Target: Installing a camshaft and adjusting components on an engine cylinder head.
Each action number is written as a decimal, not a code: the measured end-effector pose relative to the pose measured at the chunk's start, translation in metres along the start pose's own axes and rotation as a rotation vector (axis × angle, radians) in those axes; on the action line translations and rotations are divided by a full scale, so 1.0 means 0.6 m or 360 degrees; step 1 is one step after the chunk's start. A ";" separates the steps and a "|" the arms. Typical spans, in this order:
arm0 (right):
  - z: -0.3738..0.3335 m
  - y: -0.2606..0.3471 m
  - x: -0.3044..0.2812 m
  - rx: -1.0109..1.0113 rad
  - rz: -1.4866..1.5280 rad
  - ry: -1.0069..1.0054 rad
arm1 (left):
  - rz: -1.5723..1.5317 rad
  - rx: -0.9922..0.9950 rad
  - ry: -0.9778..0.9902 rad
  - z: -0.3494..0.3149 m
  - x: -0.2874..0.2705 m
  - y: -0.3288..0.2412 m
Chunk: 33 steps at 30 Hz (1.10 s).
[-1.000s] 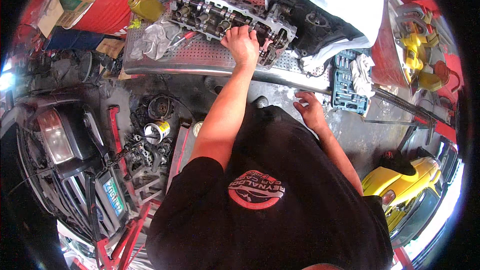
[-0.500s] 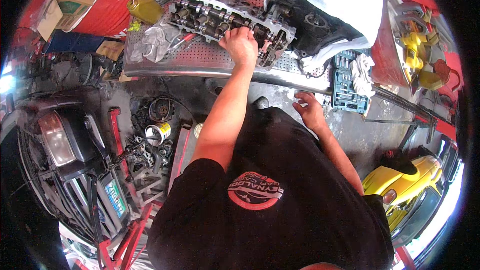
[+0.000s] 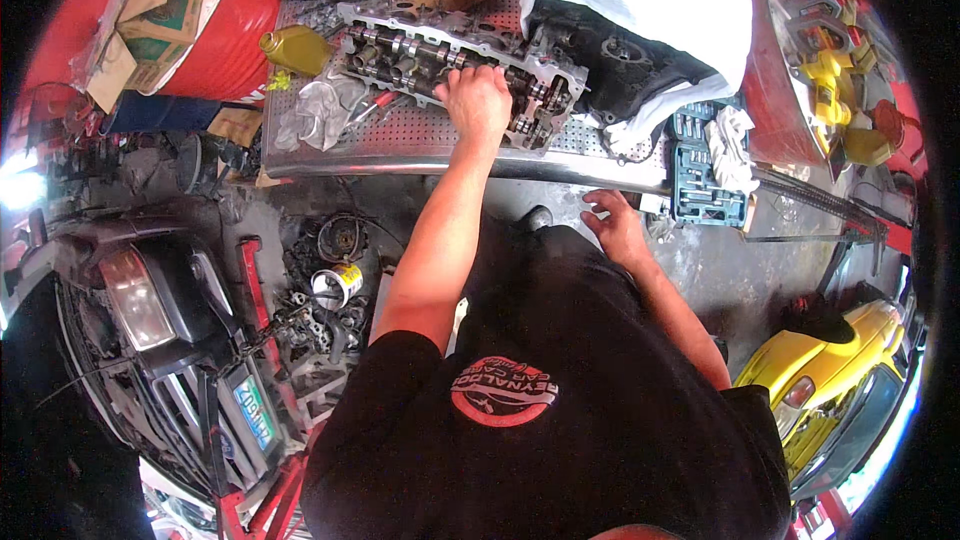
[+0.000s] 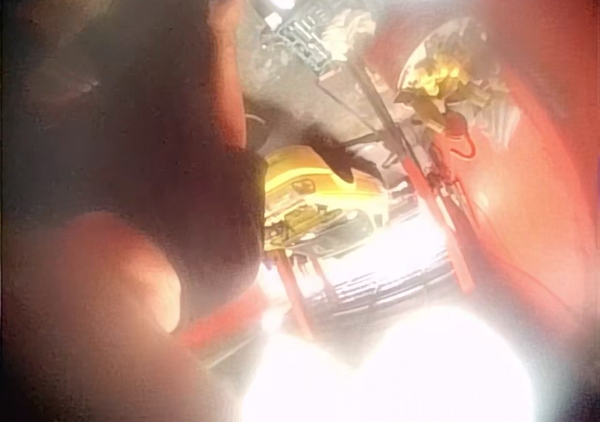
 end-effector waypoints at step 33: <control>-0.049 -0.096 0.004 0.0182 0.0223 -0.0288 | 0.0109 -0.0586 0.0789 0.047 0.003 0.008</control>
Point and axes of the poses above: each hand's wrist, its own z-axis towards the middle knuckle, its own x-axis out of the palm, y = z × x, the point moved 3 cm from there along z, towards the middle knuckle, and after that the axes turned 10 degrees about -x, right-handed, at the moved point
